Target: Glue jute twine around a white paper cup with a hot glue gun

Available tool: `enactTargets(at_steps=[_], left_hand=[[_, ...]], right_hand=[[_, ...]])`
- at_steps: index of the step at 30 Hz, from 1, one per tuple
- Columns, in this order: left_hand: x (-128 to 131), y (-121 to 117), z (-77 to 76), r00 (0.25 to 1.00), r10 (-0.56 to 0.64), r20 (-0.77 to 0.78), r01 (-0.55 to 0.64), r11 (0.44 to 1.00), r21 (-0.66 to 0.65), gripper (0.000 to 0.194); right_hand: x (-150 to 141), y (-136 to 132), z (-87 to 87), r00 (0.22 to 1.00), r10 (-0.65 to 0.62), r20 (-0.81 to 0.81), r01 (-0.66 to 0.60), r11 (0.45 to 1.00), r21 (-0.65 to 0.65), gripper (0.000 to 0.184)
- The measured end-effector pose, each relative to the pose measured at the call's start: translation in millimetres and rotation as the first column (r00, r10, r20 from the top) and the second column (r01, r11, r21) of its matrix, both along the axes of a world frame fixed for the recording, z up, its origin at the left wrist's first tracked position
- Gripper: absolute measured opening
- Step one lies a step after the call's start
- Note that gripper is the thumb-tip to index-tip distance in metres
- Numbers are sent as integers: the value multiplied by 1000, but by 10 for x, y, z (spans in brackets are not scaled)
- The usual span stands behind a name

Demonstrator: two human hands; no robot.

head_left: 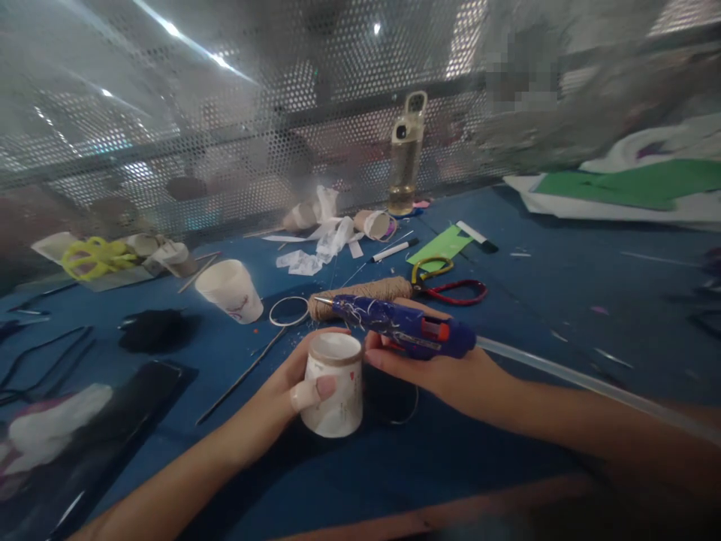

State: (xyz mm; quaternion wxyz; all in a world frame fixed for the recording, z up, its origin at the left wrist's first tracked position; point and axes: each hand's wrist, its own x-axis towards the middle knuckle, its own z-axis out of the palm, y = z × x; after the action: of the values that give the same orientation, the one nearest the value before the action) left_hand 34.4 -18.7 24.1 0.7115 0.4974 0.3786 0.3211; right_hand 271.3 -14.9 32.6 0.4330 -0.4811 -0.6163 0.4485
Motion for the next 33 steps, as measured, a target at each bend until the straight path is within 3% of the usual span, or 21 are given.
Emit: enactTargets(at_steps=[11,16,20,28,33], left_hand=[[-12,64,-112,992,120,-47,-113,986,122,52],[20,67,-86,997,81,-16,-79,993,85,46],[76,57,-60,999,46,7,-46,997,65,50],[80,135,-95,997,11,-80,0,990,141,54],[108,134,-96,990,131,-60,-123,985,119,54]], right_hand=[[13,33,69,999,49,6,-49,999,-5,19],[21,17,22,999,30,-33,-33,997,-73,22],[16,25,21,995,-2,-97,-2,999,-44,26],[41,23,12,995,39,-94,-45,996,-71,25],[47,30,-19,994,39,-106,-46,997,-66,22]])
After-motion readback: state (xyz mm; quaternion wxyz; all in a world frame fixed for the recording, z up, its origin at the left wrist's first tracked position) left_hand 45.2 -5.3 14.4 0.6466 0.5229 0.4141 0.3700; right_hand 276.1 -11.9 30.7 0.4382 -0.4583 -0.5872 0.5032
